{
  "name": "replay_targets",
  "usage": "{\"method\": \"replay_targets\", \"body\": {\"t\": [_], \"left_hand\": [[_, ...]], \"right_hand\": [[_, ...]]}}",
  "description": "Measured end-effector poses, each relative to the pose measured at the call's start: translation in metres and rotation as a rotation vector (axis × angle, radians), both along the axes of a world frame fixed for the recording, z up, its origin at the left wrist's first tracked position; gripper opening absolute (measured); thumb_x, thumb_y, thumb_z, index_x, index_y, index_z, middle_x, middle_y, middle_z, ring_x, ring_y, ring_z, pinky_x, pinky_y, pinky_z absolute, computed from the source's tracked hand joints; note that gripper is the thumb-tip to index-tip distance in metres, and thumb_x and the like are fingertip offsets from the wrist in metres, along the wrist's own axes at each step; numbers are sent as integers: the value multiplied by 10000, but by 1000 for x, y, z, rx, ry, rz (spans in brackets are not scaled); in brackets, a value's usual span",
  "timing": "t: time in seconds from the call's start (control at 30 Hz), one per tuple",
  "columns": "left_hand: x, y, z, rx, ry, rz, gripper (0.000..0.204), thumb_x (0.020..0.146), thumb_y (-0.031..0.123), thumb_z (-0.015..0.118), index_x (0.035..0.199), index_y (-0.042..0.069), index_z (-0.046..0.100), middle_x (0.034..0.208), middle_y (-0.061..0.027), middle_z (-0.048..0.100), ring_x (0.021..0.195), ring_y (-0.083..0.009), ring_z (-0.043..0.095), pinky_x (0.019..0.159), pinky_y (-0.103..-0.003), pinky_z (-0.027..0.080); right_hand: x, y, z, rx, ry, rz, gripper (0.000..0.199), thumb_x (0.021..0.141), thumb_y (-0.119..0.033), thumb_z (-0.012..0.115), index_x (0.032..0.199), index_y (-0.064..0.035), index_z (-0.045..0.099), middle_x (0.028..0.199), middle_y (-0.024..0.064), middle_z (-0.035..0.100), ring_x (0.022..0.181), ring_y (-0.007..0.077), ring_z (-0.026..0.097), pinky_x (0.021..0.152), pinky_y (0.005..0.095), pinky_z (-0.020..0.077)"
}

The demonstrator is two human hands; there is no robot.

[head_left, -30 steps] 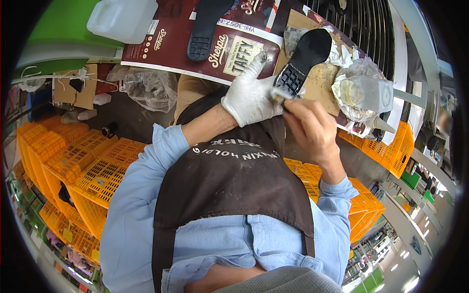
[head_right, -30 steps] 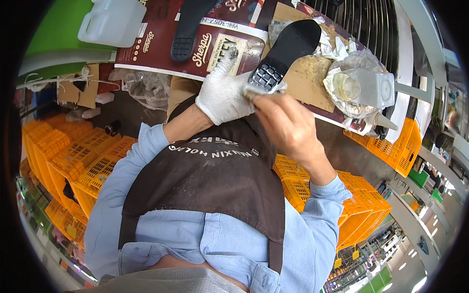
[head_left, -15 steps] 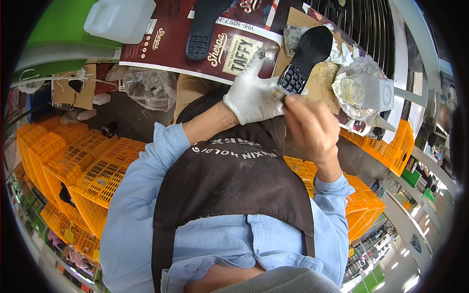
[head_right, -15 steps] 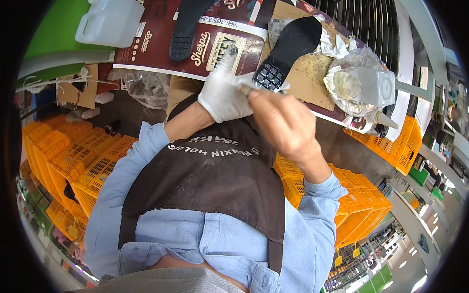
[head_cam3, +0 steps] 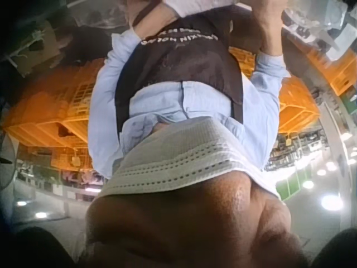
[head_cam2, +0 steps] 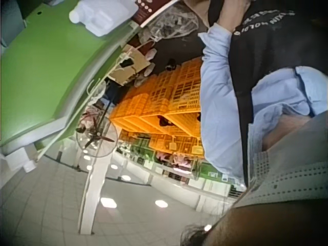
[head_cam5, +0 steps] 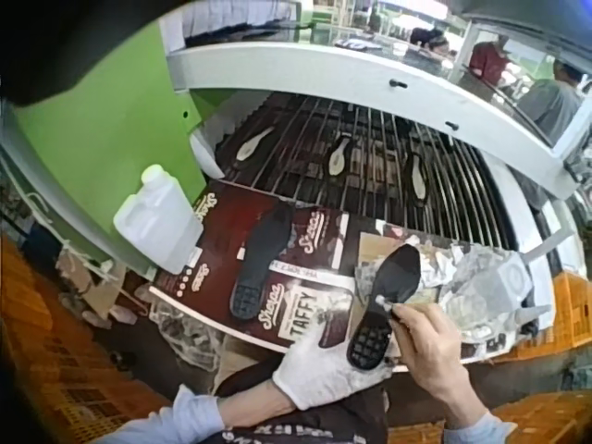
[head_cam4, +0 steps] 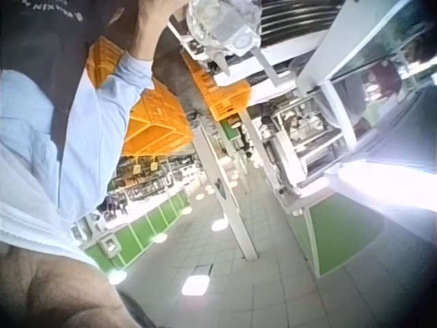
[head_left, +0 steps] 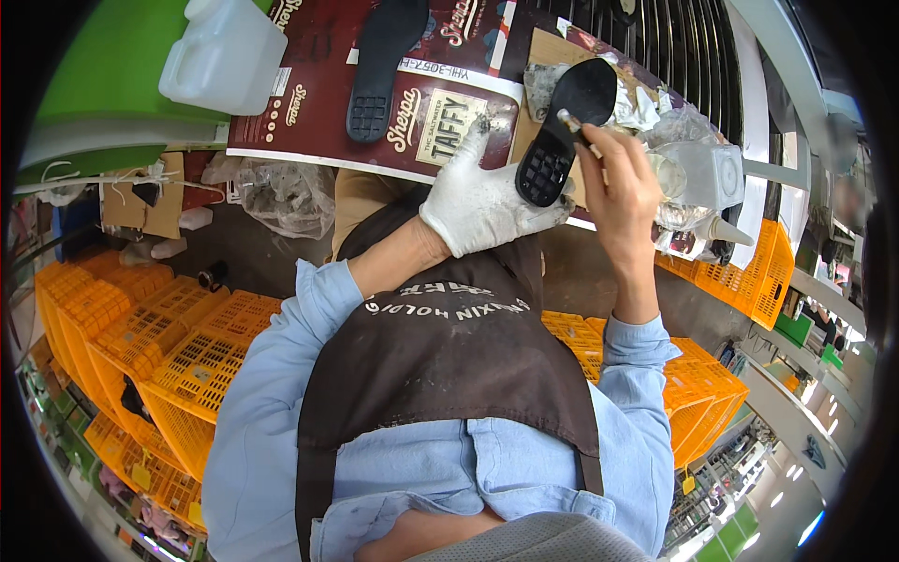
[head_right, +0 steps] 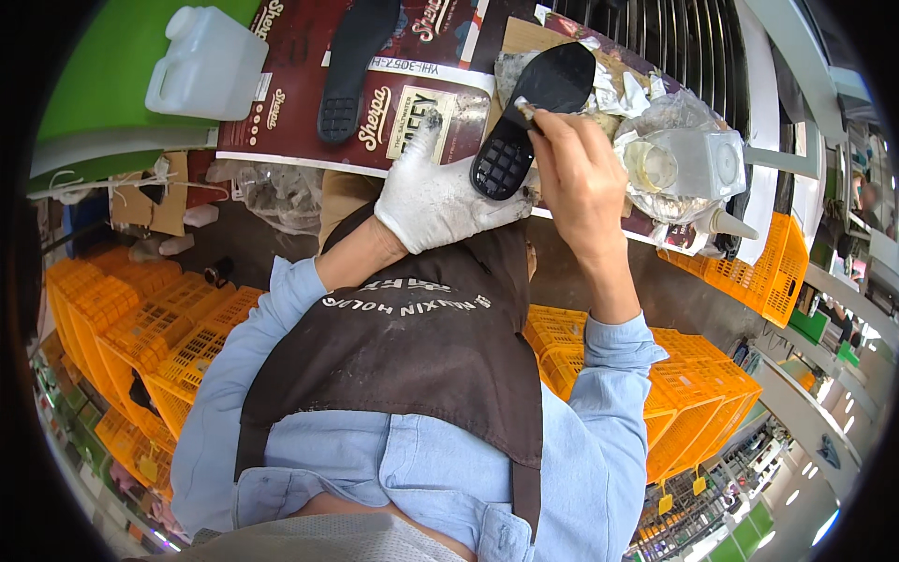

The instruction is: The person is applying a liquid adhesive to the bottom of various shoe outsoles using a small sponge.

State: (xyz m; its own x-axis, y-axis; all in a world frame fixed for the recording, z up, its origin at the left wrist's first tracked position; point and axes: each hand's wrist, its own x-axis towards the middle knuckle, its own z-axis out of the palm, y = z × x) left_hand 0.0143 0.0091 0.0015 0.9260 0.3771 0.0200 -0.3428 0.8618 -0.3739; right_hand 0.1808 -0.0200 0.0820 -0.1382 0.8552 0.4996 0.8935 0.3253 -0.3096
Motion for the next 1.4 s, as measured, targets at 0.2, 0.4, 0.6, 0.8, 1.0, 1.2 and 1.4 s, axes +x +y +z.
{"method": "replay_targets", "body": {"t": [0.2, 0.4, 0.6, 0.8, 1.0, 1.2, 1.4], "left_hand": [[-1, 1, -2, 1, -161, 69, 702, 946, 619, 333, 1390, 77, 374, 1346, -164, 472, 1216, -292, 479, 1066, -495, 340], [2, -6, -2, 30, 111, 29, 500, 1030, 354, 261, 1349, 3, 419, 1298, -264, 503, 1210, -408, 497, 1069, -532, 379], [4, -5, -8, -20, 167, -45, 505, 1035, 295, 290, 1380, -72, 330, 1349, -316, 429, 1213, -429, 487, 1049, -510, 419], [3, -7, -13, 35, 184, -19, 498, 1031, 268, 316, 1393, -73, 308, 1352, -305, 425, 1225, -422, 474, 1034, -502, 433], [-1, -7, -11, 83, 254, 36, 449, 1026, 263, 328, 1382, -9, 361, 1351, -266, 448, 1197, -415, 498, 1006, -496, 448], [-16, -5, -16, 69, 221, 45, 411, 1013, 302, 380, 1357, 83, 428, 1307, -184, 503, 1147, -388, 533, 927, -497, 495], [-27, -4, -15, 123, 228, 154, 457, 1020, 318, 367, 1447, 157, 337, 1316, -180, 491, 1134, -388, 535, 883, -484, 517]], "right_hand": [[-17, -24, -3, -84, 130, 264, 290, 733, 12, 738, 1009, -36, 661, 836, 91, 649, 697, 224, 632, 585, 313, 515], [34, 9, -15, -356, 532, -96, 213, 846, -87, 694, 1034, 12, 687, 848, 62, 692, 739, 78, 612, 656, 222, 488], [115, 54, -39, -244, 512, -498, 215, 851, -113, 695, 1017, 24, 701, 833, 45, 703, 720, 67, 607, 652, 214, 485], [117, 53, -45, -387, 454, -163, 235, 849, -93, 696, 1051, 25, 685, 861, 61, 705, 711, 77, 619, 644, 221, 492], [140, 76, -49, -264, 612, -312, 209, 822, -110, 699, 999, 2, 703, 831, 111, 711, 726, 131, 666, 682, 251, 513], [149, 92, -50, -238, 343, -374, 201, 823, -97, 692, 1001, -4, 703, 852, 124, 715, 731, 137, 674, 686, 260, 526], [156, 107, -48, -511, 361, -80, 228, 848, -65, 676, 1053, 34, 678, 859, 85, 710, 777, 113, 661, 701, 260, 532]]}}
